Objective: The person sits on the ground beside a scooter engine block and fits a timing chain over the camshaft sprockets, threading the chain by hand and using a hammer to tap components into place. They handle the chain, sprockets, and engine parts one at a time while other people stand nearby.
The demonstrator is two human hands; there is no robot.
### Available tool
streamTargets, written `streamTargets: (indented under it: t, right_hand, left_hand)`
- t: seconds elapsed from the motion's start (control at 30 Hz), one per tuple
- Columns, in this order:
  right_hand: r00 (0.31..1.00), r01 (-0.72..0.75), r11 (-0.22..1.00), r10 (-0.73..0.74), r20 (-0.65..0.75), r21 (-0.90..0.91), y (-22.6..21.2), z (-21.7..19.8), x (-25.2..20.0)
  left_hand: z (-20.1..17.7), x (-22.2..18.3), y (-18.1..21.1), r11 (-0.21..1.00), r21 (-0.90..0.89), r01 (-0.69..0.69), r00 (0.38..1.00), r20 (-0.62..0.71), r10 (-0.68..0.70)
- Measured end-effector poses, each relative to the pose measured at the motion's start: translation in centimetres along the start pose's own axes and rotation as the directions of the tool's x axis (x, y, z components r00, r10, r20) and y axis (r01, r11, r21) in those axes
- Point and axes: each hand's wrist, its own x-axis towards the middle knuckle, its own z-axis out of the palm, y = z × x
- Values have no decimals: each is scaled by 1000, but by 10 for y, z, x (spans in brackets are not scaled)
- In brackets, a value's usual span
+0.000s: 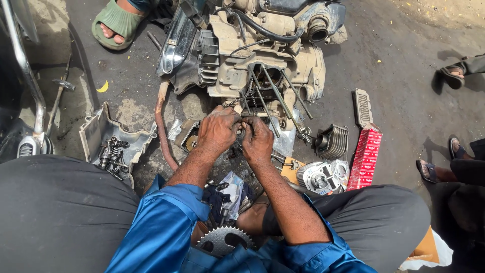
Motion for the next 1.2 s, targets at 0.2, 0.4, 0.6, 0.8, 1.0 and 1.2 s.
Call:
streamTargets:
  t: [0.2, 0.4, 0.6, 0.8, 1.0, 1.2]
  right_hand:
    - [996, -73, 995, 69, 50, 74, -3, -10, 5]
    - [865, 157, 978, -69, 498, -138, 56, -65, -22]
    - [213, 170, 664, 697, 685, -728, 159, -64, -53]
    - [327, 47, 611, 738, 590, -790, 221, -26, -102]
    - [249, 13, 676, 711, 657, -736, 240, -35, -91]
    - [126, -66, 818, 574, 809, -571, 109, -102, -29]
  left_hand:
    - [15, -3, -7, 985, 105, -137, 987, -70, 145]
    - [18, -2, -9, 993, 71, -99, 993, -61, 104]
    - [22, -3, -12, 979, 140, -146, 985, -71, 157]
    - [16, -4, -7, 979, 139, -151, 984, -70, 162]
    - [18, -6, -8, 977, 139, -161, 982, -76, 172]
    - [24, -8, -12, 978, 143, -152, 982, -94, 166]
